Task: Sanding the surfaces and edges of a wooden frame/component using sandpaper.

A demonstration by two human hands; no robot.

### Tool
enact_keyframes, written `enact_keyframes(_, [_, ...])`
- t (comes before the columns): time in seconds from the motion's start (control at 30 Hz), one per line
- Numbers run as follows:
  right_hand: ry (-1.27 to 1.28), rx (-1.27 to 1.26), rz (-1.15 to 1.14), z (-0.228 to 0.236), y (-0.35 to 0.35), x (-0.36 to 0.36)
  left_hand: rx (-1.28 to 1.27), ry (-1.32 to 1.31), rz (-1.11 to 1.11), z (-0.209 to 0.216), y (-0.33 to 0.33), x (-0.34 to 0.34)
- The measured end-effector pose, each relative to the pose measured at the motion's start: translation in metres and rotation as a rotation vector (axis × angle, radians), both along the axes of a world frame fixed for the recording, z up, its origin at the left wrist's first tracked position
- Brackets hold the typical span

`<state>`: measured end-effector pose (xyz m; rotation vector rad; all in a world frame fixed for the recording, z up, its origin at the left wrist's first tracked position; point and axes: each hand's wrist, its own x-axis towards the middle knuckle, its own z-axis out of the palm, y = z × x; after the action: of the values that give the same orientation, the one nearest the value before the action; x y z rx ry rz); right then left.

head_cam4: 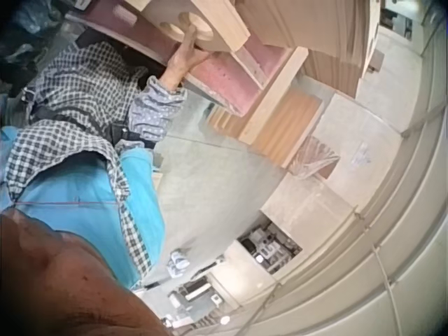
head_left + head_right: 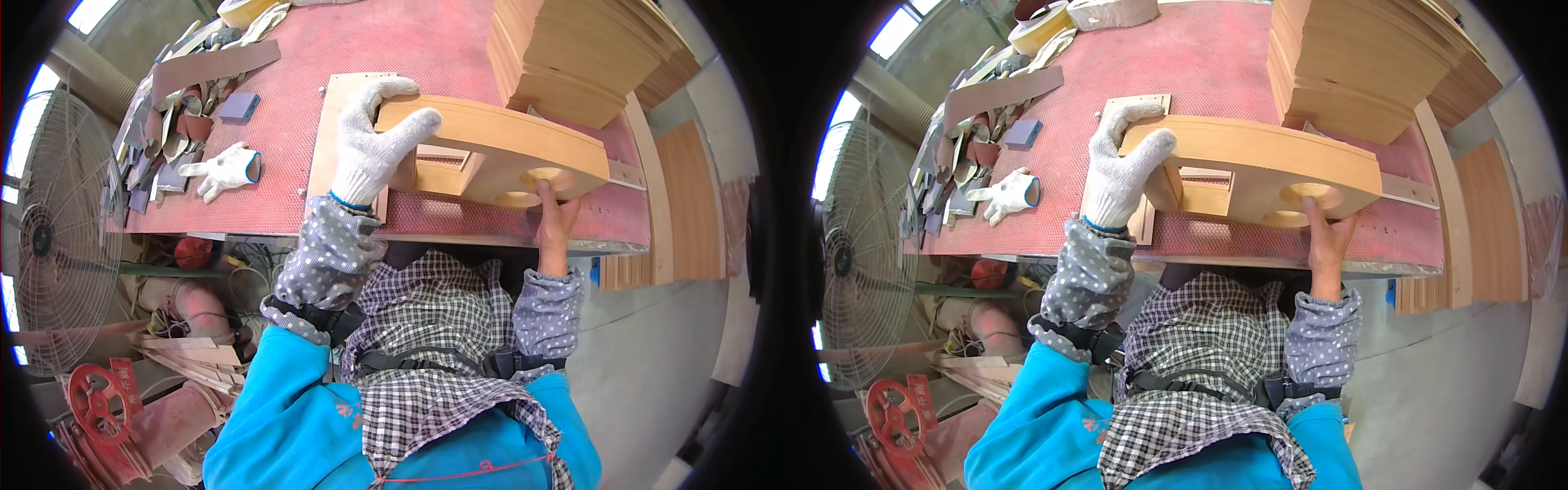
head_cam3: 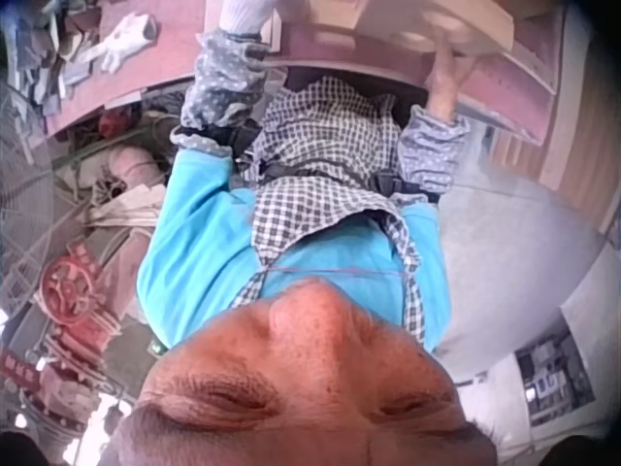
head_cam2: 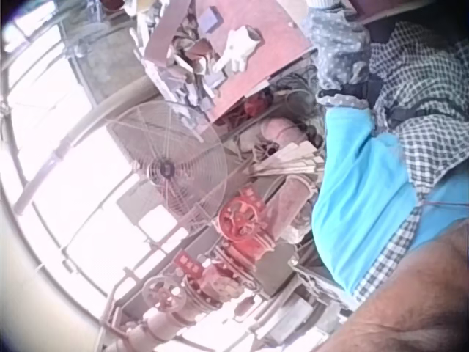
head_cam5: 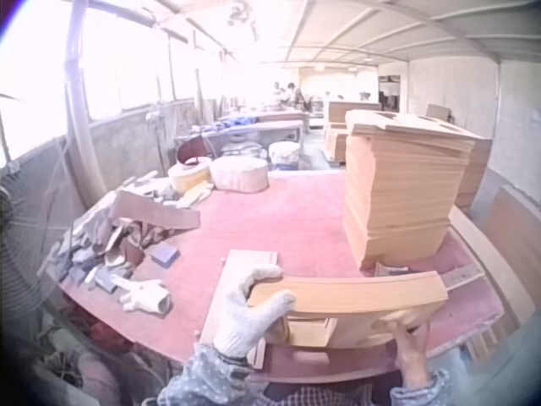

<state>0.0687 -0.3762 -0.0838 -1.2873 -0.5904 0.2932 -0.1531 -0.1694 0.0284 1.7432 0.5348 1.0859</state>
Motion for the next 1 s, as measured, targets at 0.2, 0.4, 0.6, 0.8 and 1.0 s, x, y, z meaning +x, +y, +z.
enact_keyframes(0.2, [-0.053,-0.035,-0.047,-0.004,0.012,0.006,0.081,-0.123,0.076,-0.014,0.011,0.008])
enact_keyframes(0.4, [-0.098,-0.078,-0.059,0.0,0.026,0.013,0.01,-0.081,0.09,-0.013,0.008,0.0])
enact_keyframes(0.6, [-0.117,-0.043,-0.065,-0.011,0.03,0.015,0.209,0.094,0.119,-0.001,0.017,-0.007])
enact_keyframes(0.8, [-0.151,-0.02,-0.051,-0.006,0.022,0.012,0.813,0.475,0.098,0.032,0.007,0.006])
enact_keyframes(1.0, [-0.234,-0.158,-0.007,0.004,0.019,0.003,0.935,0.789,0.085,0.052,-0.005,0.004])
